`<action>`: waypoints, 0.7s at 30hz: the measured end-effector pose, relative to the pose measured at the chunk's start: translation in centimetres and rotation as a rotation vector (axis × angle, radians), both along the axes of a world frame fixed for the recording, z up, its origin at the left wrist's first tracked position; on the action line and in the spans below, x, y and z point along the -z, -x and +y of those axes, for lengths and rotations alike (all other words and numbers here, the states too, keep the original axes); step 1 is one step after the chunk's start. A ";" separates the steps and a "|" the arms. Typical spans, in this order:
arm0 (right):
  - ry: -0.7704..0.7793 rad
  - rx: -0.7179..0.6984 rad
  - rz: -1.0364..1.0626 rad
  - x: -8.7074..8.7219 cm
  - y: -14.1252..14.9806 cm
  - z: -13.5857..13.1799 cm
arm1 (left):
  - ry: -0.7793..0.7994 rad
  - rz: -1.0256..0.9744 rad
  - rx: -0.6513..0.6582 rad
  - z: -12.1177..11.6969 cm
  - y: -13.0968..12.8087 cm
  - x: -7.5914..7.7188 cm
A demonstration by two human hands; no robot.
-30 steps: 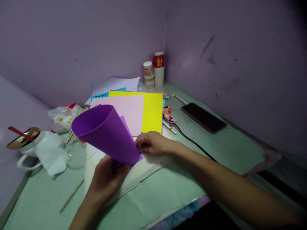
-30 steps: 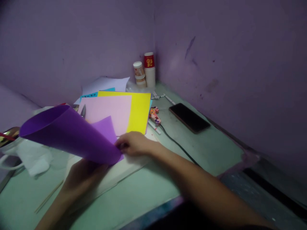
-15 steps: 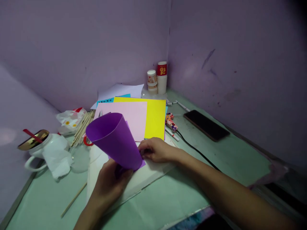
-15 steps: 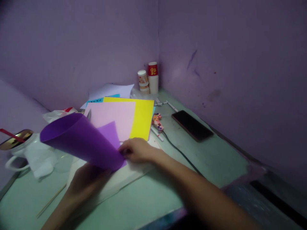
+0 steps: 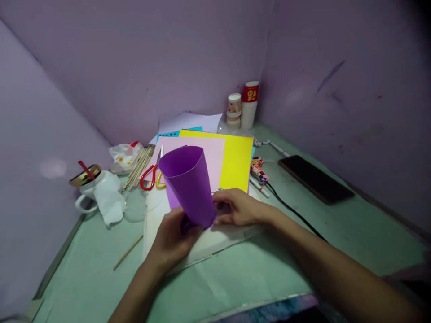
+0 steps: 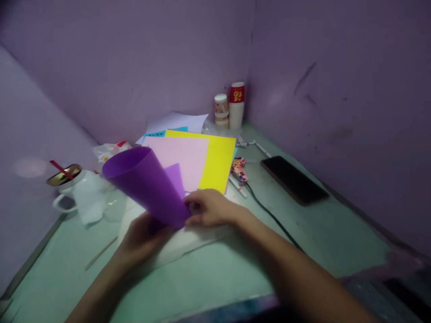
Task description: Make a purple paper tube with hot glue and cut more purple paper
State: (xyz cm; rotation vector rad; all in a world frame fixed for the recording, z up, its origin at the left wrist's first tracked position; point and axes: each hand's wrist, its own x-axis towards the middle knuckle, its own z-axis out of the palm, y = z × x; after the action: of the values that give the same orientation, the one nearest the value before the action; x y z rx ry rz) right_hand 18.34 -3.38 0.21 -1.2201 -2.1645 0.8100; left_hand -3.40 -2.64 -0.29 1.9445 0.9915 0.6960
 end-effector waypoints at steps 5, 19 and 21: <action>0.056 0.005 0.031 0.0 0.0 0.1 | 0.055 0.025 0.017 0.4 0.4 0.4; 0.112 0.002 0.036 -0.6 0.0 -0.1 | 0.068 0.086 0.084 1.2 1.4 -0.7; 0.110 0.004 0.033 -0.5 0.1 -0.1 | 0.075 0.083 0.065 1.1 1.3 -0.7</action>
State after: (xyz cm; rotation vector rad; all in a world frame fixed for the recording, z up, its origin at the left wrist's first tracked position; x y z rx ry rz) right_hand 18.27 -3.45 0.75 -1.2553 -2.1142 0.9523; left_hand -4.71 -1.54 0.40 1.9444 0.9853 0.5383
